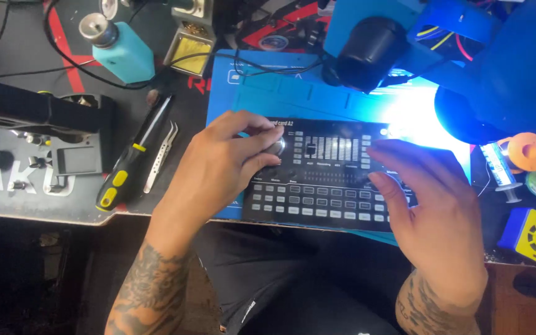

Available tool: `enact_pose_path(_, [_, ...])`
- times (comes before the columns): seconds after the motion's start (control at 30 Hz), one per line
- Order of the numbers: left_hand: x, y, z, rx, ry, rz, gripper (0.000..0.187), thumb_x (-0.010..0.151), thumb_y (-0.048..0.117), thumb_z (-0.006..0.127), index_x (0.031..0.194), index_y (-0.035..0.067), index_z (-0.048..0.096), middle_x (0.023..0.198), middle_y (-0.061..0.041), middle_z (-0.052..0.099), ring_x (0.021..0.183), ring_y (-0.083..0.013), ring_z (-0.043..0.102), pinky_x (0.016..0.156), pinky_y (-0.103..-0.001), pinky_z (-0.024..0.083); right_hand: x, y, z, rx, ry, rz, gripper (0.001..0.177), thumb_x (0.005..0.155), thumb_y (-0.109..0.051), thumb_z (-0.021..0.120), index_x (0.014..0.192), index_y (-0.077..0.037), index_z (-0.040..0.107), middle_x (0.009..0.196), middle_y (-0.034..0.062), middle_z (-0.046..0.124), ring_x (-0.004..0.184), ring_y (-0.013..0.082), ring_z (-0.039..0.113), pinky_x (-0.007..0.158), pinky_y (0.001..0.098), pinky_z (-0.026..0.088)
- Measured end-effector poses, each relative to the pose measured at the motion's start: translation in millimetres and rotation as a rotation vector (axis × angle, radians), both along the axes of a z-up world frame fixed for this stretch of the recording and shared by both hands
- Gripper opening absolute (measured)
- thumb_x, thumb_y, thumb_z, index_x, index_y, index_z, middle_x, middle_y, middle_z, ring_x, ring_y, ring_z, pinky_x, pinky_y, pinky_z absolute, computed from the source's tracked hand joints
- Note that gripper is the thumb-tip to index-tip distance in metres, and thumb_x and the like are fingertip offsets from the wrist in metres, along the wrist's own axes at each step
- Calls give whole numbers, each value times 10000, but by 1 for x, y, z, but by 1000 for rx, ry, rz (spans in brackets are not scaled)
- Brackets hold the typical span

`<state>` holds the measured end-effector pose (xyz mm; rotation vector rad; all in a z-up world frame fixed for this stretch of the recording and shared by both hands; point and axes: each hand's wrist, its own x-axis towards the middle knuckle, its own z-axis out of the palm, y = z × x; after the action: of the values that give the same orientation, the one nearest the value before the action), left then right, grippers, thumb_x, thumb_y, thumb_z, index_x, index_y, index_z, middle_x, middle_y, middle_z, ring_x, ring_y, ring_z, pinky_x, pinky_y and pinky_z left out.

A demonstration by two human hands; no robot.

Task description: Repairing a live sound card by using a screwdriver and manipulating various knobs and buttons.

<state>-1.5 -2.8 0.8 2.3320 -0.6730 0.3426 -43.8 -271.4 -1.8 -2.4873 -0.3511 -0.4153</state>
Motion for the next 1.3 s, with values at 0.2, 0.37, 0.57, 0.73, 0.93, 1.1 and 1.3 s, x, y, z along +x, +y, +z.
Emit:
enact_pose_path(0.2, [0, -5, 6, 46, -5, 9, 326, 843, 121, 826, 1151, 41, 754, 1129, -81, 692, 947, -246, 716, 808, -333, 594, 7, 2, 0, 26, -2, 44, 261, 970, -216, 711, 1208, -114, 744, 1252, 44, 728, 1169, 289, 650, 988, 402, 514])
enact_pose_path(0.37, [2, -7, 9, 66, 28, -10, 313, 845, 108, 815, 1143, 35, 755, 1124, -86, 688, 945, -247, 726, 806, -322, 600, 11, 0, -3, 61, 15, 51, 265, 952, -201, 731, 1203, -119, 743, 1251, 38, 722, 1153, 280, 647, 975, 398, 516])
enact_pose_path(0.57, [3, -16, 3, 151, 1, 31, 226, 834, 128, 804, 1031, 27, 761, 1039, -93, 672, 933, -279, 698, 790, -374, 581, 16, 4, -1, 67, 6, 71, 271, 935, -187, 746, 1195, -112, 750, 1240, 40, 722, 1150, 280, 646, 977, 401, 516])
enact_pose_path(0.73, [2, -14, 4, 211, -23, 30, 195, 846, 121, 778, 1003, 9, 750, 1038, -87, 675, 949, -287, 686, 800, -396, 570, 18, 19, 0, 95, 8, 159, 267, 910, -170, 750, 1166, -95, 740, 1230, 64, 718, 1140, 293, 658, 982, 406, 525])
enact_pose_path(0.93, [-10, 3, 25, 132, 56, 36, 288, 896, 154, 756, 1170, 66, 754, 1183, -99, 682, 951, -245, 719, 805, -353, 582, 15, 42, 12, 66, -55, 258, 257, 890, -156, 764, 1137, -86, 746, 1217, 79, 721, 1154, 327, 661, 965, 436, 526])
enact_pose_path(1.1, [-59, 63, 38, -24, -130, 393, 347, 936, 150, 816, 1262, 69, 730, 1143, -100, 722, 958, -226, 738, 800, -302, 574, 7, 103, 21, 112, -35, 392, 292, 866, -119, 757, 1154, -73, 737, 1207, 81, 712, 1096, 305, 665, 925, 421, 531])
enact_pose_path(1.3, [-100, 205, 16, 26, -206, 973, 180, 965, 68, 822, 1133, 28, 770, 866, -130, 720, 709, -236, 696, 626, -334, 507, -4, 237, 21, 154, -33, 779, 253, 908, -129, 758, 1148, -61, 721, 1185, 58, 715, 1086, 284, 665, 932, 412, 520])
